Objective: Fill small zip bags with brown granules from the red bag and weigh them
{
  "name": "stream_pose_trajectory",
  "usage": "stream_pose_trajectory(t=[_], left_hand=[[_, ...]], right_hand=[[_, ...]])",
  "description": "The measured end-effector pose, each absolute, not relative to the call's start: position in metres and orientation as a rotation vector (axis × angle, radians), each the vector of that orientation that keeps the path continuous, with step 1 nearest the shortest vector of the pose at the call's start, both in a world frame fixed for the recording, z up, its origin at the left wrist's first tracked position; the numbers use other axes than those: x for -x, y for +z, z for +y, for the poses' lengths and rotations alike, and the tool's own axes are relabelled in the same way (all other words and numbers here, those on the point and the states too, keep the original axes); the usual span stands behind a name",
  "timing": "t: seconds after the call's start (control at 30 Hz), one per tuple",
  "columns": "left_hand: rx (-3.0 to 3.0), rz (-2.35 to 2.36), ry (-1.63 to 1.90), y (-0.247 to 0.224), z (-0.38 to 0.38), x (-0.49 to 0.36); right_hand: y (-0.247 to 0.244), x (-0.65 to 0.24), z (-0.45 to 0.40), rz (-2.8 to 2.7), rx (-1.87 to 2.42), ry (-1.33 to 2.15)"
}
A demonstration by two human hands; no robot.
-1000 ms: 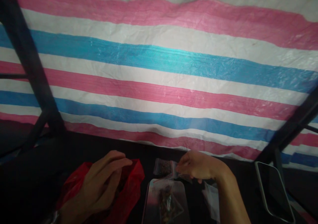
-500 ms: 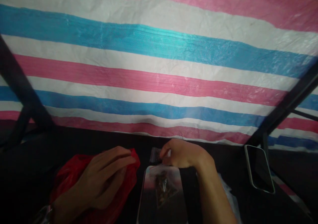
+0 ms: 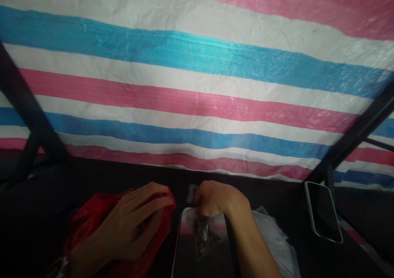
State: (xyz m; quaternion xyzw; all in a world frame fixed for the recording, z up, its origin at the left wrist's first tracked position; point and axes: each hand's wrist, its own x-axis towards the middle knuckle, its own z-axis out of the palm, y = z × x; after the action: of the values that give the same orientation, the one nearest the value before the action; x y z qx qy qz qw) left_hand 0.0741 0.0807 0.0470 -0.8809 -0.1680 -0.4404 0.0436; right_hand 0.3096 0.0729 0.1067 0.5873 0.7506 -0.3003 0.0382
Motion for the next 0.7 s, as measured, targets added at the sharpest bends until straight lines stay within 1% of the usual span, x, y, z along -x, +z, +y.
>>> stream_pose_trajectory(t=[0.23,0.33,0.4,0.5,0.57,0.7], left_hand=[[2.733,-0.677,-1.456,0.045,0.082,-0.074],[2.907,-0.893,-1.571,0.046,0.079,-0.078],[3.088,-1.147,-1.579,0.046,0.077,-0.083],[3.277,-1.488,-1.578,0.043,0.075,-0.091],[3.252,-1.617,-1.759,0.042,0.078,-0.095],[3.077,-1.693,-2.153,0.042,0.088,-0.095]], right_hand=[[0.116,-0.316,0.067,2.357,-1.833,-0.988],[0.124,-0.315,0.062,2.426,-1.827,-1.074],[0.128,-0.311,0.06,2.527,-1.823,-1.221],[0.129,-0.304,0.06,2.665,-1.812,-1.541],[0.128,-0.299,0.063,2.76,-1.871,-1.565],[0.125,-0.294,0.072,2.966,-2.027,-1.357]])
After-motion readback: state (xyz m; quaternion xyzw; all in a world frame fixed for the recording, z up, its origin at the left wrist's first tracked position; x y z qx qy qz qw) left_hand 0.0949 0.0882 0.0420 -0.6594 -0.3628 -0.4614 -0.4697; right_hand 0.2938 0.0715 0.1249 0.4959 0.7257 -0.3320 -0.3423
